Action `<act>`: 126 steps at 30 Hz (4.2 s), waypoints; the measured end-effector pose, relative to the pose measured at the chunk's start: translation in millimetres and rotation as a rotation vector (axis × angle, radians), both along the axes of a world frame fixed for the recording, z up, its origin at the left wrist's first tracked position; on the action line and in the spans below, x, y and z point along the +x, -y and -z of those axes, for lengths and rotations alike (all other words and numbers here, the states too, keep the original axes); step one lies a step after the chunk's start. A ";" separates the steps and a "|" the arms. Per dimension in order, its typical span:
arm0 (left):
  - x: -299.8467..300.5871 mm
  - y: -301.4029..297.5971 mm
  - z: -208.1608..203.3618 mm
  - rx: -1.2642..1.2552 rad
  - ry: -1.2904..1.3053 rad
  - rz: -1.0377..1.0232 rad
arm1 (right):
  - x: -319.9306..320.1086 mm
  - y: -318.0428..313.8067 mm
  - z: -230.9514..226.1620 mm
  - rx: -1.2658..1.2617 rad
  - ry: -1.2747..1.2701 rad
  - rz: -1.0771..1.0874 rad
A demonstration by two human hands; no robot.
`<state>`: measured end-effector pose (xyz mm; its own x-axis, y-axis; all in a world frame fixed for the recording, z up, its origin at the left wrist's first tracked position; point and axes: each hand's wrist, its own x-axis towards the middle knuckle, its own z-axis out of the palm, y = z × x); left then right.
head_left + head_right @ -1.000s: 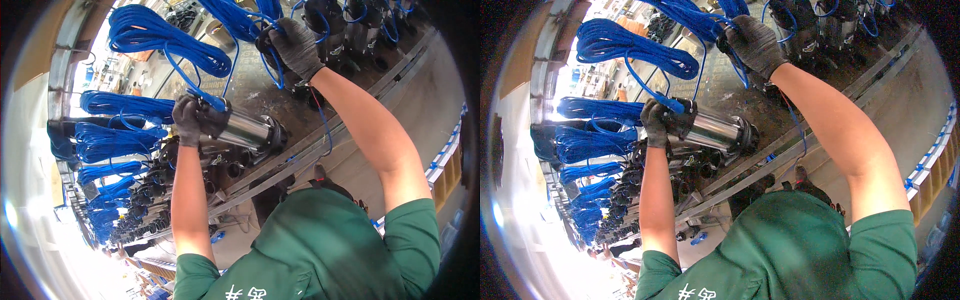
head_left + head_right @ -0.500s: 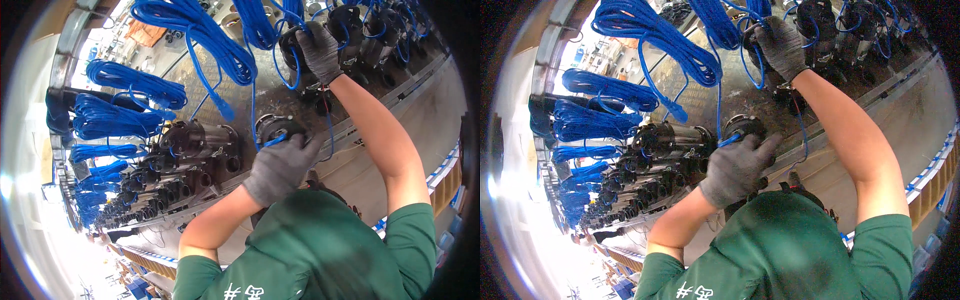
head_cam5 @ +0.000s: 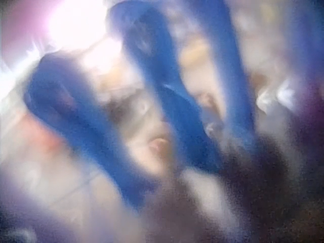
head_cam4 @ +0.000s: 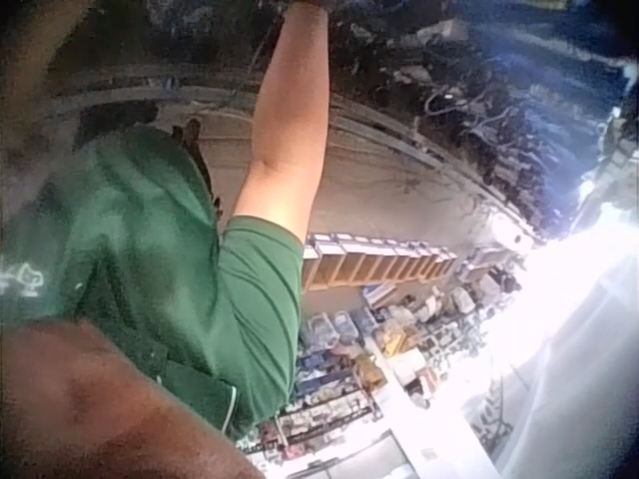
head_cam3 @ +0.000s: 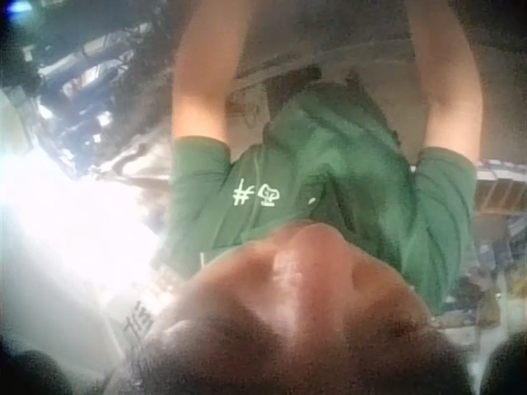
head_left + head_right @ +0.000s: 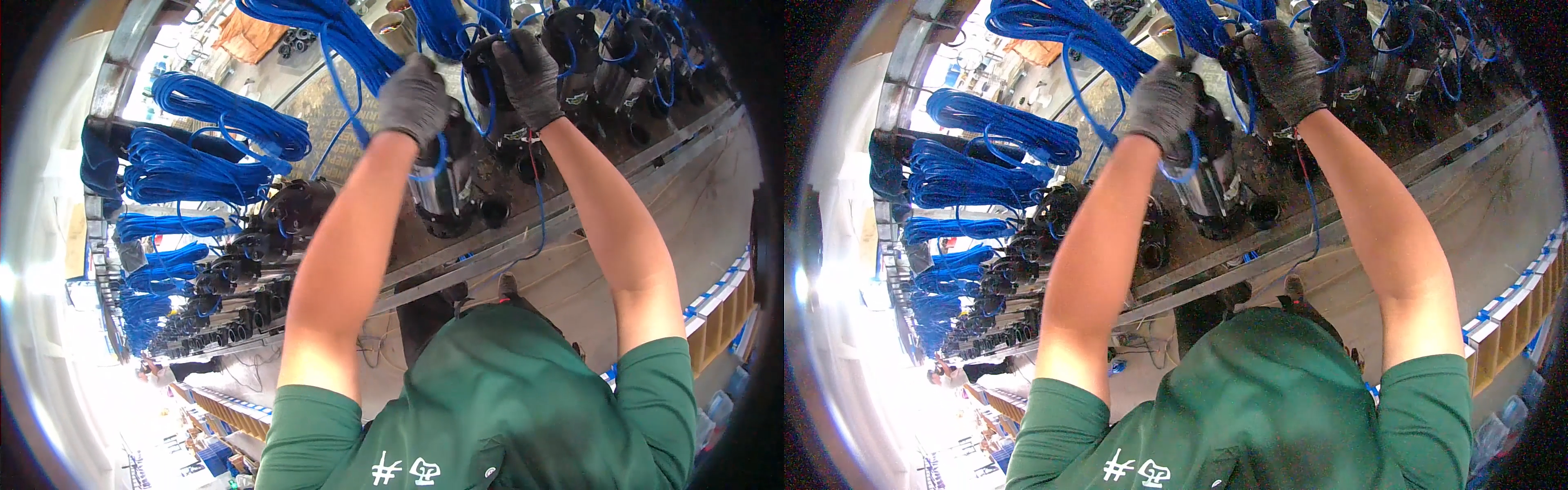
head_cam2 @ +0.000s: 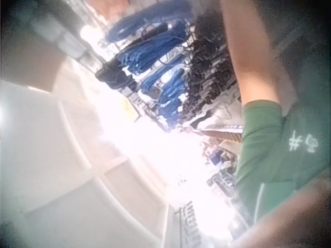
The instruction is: The person assembles water pumps on a production line by placing a small white component into the top of each unit, pressing a black cap onto the motor body, and fitting blue power cables onto the rack hangers. They move along a long row of pumps, performing these actions one unit at a time.
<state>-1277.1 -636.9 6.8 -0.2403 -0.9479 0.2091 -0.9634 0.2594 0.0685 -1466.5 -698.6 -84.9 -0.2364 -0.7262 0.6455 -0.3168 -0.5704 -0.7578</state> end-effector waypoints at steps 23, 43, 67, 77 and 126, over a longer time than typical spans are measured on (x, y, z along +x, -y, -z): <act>106.2 140.8 42.3 0.223 0.604 0.063 | 2.4 8.2 5.8 -0.131 -0.017 -0.043; 82.3 78.9 47.3 -0.051 -0.309 0.143 | 2.8 0.1 -7.1 -0.144 -0.050 -0.059; 110.5 -107.2 26.7 -0.518 -0.551 -0.051 | -6.7 13.6 -26.2 -0.199 -0.389 -0.079; 84.8 -163.5 29.6 -0.550 -0.351 -0.140 | -10.5 23.2 -25.1 -0.297 -0.669 0.104; 30.2 -137.1 215.4 0.414 0.147 0.128 | 4.8 7.9 -44.2 -0.182 -0.672 0.130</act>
